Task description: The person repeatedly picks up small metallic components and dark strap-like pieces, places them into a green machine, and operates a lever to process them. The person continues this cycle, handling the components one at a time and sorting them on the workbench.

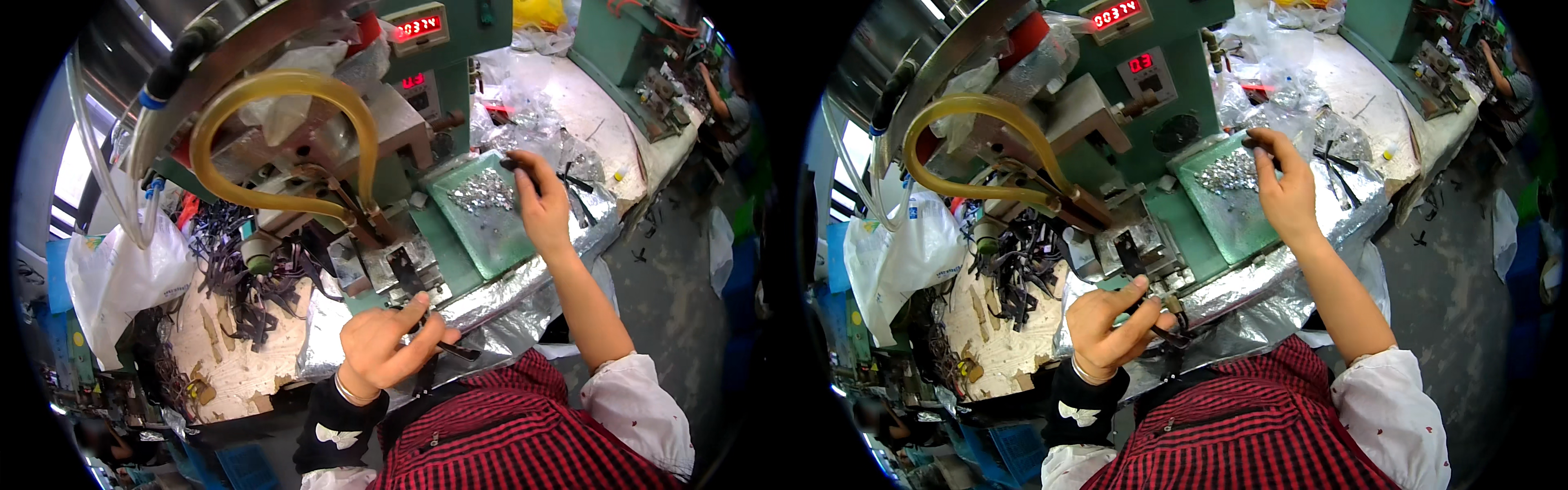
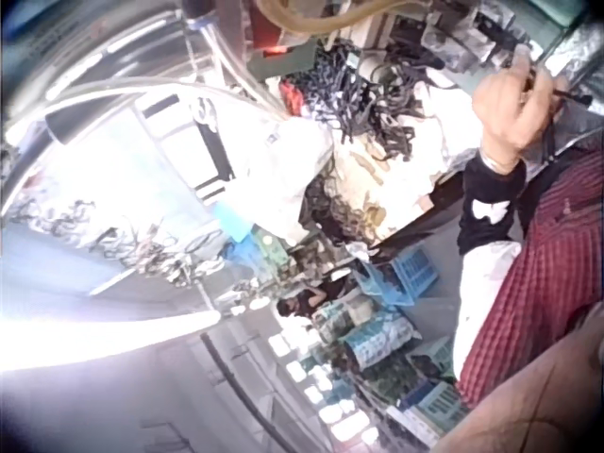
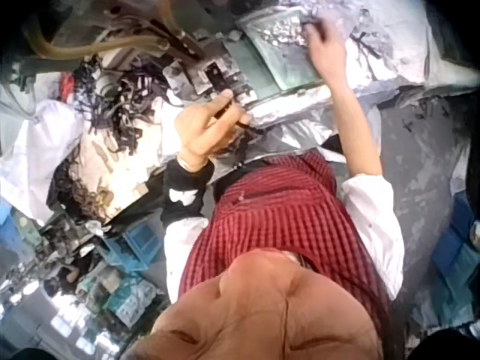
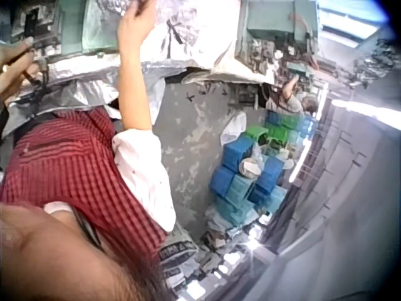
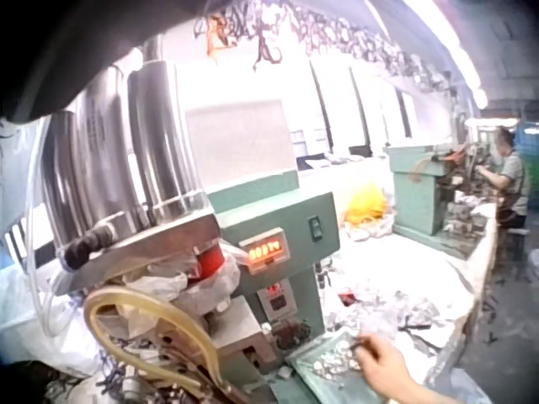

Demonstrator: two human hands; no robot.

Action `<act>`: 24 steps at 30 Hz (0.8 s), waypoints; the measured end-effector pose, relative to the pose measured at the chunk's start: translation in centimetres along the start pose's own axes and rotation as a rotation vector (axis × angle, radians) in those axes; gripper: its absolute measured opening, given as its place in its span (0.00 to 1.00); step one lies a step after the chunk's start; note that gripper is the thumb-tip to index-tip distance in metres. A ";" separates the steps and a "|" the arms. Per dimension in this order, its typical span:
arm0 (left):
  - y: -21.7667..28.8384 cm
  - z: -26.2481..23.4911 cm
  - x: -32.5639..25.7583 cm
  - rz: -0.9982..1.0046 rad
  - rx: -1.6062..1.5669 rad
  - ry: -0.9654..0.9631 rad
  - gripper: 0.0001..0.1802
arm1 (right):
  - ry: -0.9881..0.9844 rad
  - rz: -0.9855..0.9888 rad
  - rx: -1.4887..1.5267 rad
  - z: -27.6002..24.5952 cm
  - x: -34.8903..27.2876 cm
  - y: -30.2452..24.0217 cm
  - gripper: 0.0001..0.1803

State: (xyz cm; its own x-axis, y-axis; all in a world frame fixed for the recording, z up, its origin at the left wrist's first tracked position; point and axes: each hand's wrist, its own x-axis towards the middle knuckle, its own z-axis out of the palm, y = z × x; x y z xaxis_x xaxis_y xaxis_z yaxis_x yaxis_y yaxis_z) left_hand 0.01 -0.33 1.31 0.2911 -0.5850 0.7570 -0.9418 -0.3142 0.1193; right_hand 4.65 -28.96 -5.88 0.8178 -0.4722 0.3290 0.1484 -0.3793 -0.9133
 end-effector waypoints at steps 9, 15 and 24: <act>0.6 0.3 -1.0 -0.088 -0.041 0.073 0.18 | -0.117 -0.227 -0.651 1.2 -4.2 -0.2 0.12; 1.7 -4.7 -5.9 -0.196 0.335 0.019 0.17 | -0.078 -0.401 -0.719 0.9 -4.2 0.2 0.05; -10.4 -6.5 -16.0 -0.862 0.816 -0.189 0.05 | -0.055 -0.248 -0.365 1.7 -3.8 0.6 0.05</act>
State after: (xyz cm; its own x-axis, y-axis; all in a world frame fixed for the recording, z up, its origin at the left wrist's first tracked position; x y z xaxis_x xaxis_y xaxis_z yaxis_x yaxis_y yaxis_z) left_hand 4.09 17.15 -7.87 0.8575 -0.0283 0.5137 -0.0608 -0.9971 0.0466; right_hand 2.59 -26.02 -8.07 0.8118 -0.2925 0.5054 0.1459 -0.7364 -0.6607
